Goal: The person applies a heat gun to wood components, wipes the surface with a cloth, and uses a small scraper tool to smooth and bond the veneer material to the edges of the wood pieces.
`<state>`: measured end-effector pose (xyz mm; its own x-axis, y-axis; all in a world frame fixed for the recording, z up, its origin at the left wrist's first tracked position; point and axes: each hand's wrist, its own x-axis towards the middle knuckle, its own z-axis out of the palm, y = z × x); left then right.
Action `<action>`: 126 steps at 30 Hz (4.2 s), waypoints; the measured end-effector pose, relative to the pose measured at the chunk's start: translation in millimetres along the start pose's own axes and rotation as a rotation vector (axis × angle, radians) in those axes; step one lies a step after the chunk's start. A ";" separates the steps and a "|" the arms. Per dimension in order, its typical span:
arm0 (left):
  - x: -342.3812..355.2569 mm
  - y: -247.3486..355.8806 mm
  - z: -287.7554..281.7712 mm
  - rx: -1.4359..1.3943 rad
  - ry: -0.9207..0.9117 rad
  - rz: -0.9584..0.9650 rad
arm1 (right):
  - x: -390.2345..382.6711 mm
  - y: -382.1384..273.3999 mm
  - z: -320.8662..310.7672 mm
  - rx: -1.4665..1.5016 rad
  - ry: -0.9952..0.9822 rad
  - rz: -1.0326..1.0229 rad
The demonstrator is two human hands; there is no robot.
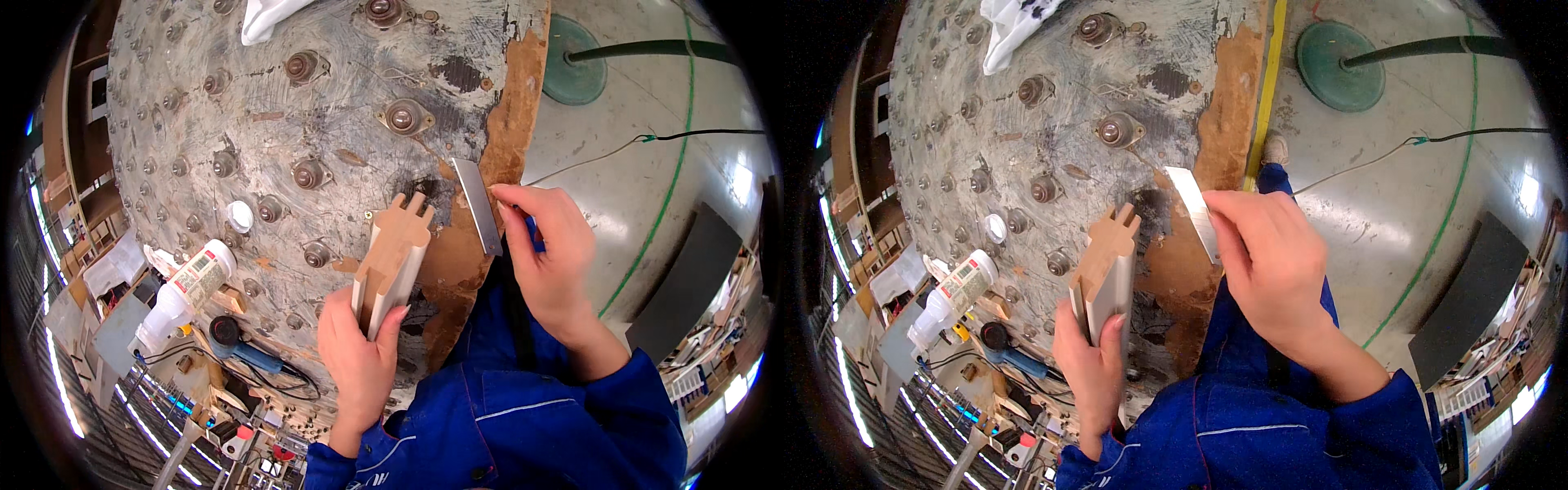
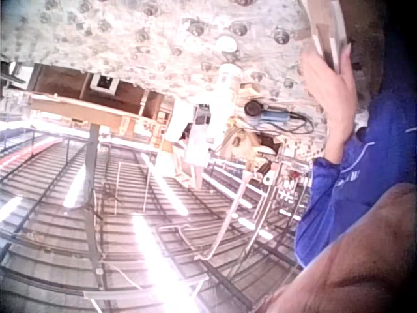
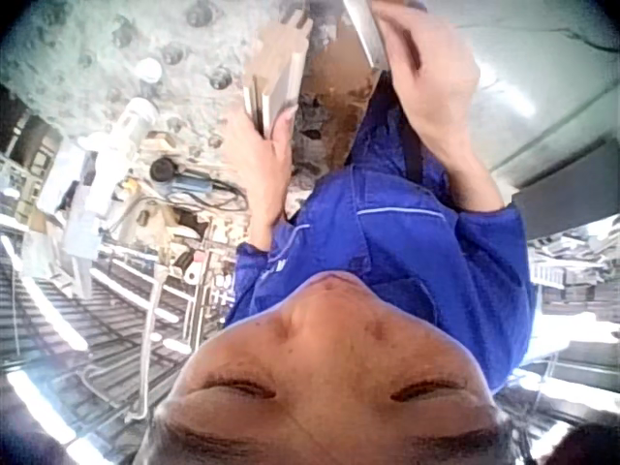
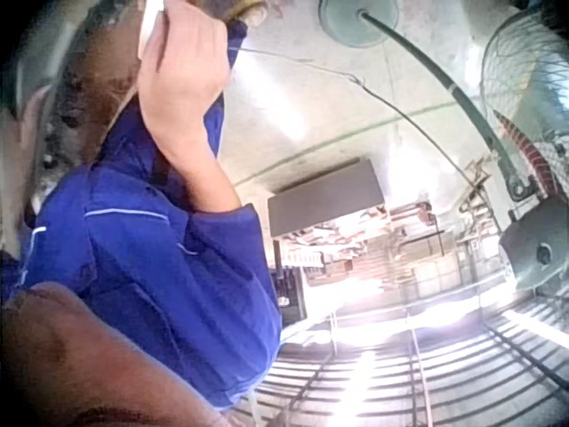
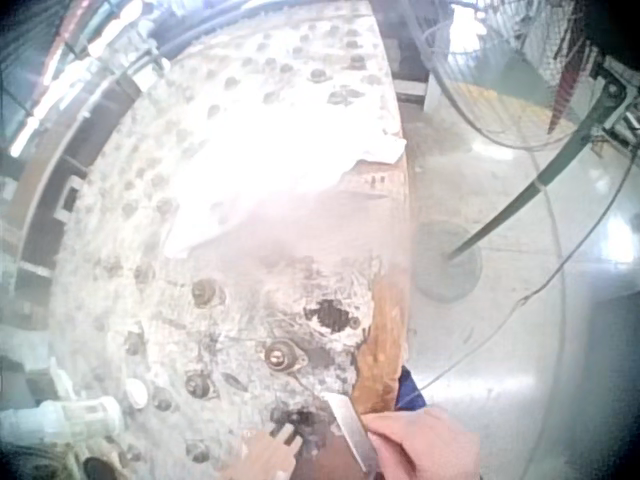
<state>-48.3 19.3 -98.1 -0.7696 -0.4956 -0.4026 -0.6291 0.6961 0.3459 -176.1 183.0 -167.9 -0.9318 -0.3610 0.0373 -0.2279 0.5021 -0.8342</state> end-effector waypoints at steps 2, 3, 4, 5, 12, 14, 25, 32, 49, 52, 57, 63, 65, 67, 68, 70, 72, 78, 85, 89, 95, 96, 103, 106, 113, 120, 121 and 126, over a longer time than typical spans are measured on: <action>-2.0 3.9 -1.8 -0.014 -0.022 -0.006 | 0.2 -1.3 -0.1 0.072 -0.024 0.074; -3.0 5.2 -2.7 -0.022 -0.034 -0.009 | 0.9 0.3 -0.5 0.061 -0.007 0.006; -3.2 4.9 -4.6 -0.092 -0.068 -0.034 | 2.2 2.8 -1.2 0.050 0.009 -0.064; -3.1 3.5 -7.3 -0.163 -0.100 -0.060 | 1.2 0.7 -1.9 0.131 -0.033 -0.041; 9.5 1.5 -14.7 -0.277 -0.244 -0.113 | -13.8 -36.0 14.4 1.071 -0.469 0.559; 12.6 -2.2 -11.7 -0.302 -0.255 -0.082 | -15.1 -36.5 17.9 1.023 -0.486 0.566; 15.9 -11.3 -7.9 -0.381 -0.320 -0.088 | -15.1 -48.8 28.6 0.891 -0.384 0.628; 14.8 -12.3 -4.5 -0.407 -0.318 -0.082 | -20.8 -46.1 37.3 0.700 -0.332 0.495; 15.9 -7.1 -5.0 -0.389 -0.327 -0.096 | -22.7 -36.4 43.1 0.602 -0.276 0.319; 16.3 -8.6 -4.0 -0.389 -0.326 -0.088 | -20.3 -37.9 40.1 0.603 -0.303 0.357; 15.2 -7.8 -4.2 -0.388 -0.330 -0.114 | -22.8 -38.5 41.0 0.596 -0.304 0.385; 14.3 -7.3 -3.4 -0.351 -0.301 -0.081 | -16.8 -46.1 33.4 0.637 -0.327 0.521; 13.8 -7.6 -3.1 -0.341 -0.291 -0.056 | -20.1 -44.0 35.9 0.587 -0.322 0.475; 15.0 -6.8 -3.2 -0.326 -0.288 -0.026 | -19.8 -45.4 34.1 0.536 -0.335 0.484; 13.6 -6.9 -2.3 -0.319 -0.280 -0.019 | -20.2 -45.7 34.3 0.518 -0.351 0.485; 13.8 -7.5 -2.5 -0.315 -0.278 -0.001 | -20.0 -47.3 34.9 0.488 -0.359 0.481; 13.8 -9.4 -2.2 -0.318 -0.279 0.011 | -20.7 -45.8 37.7 0.458 -0.343 0.441; 11.9 -5.7 -2.9 -0.286 -0.260 0.051 | -23.6 -41.1 43.9 0.427 -0.297 0.381; 9.3 -1.7 -2.2 -0.267 -0.206 0.070 | -33.7 -49.8 60.7 0.804 -0.149 0.502; 4.6 -2.5 -0.6 -0.217 -0.127 0.104 | -34.8 -65.1 59.2 1.043 -0.192 0.687; 5.4 -4.1 -5.9 -0.159 -0.084 0.144 | -29.7 -76.7 67.5 1.298 -0.124 0.799; 5.9 -3.9 -7.6 -0.117 -0.074 0.179 | -30.2 -76.0 68.0 1.323 -0.143 0.802; 2.1 -2.4 -0.7 -0.085 -0.046 0.152 | -29.9 -77.9 73.6 1.349 -0.118 0.852; 3.7 -3.5 1.7 -0.085 -0.031 0.162 | -27.3 -77.8 75.1 1.342 -0.115 0.864; 4.4 -9.2 1.0 -0.087 -0.042 0.139 | -31.6 -76.4 82.3 1.395 -0.127 0.848; 11.2 -7.6 3.1 -0.077 0.015 0.188 | -33.0 -70.2 81.9 1.420 -0.156 0.795; 11.9 -7.4 2.7 -0.081 0.011 0.184 | -32.2 -70.3 81.8 1.401 -0.157 0.784; 16.0 -9.1 -1.3 -0.125 0.010 0.201 | -29.7 -64.9 78.0 1.286 -0.219 0.727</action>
<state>-55.0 4.4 -106.6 -0.8812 -0.3593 -0.3071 -0.4717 0.7115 0.5209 -111.6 99.9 -157.8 -0.6434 -0.5084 -0.5724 0.7624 -0.3573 -0.5396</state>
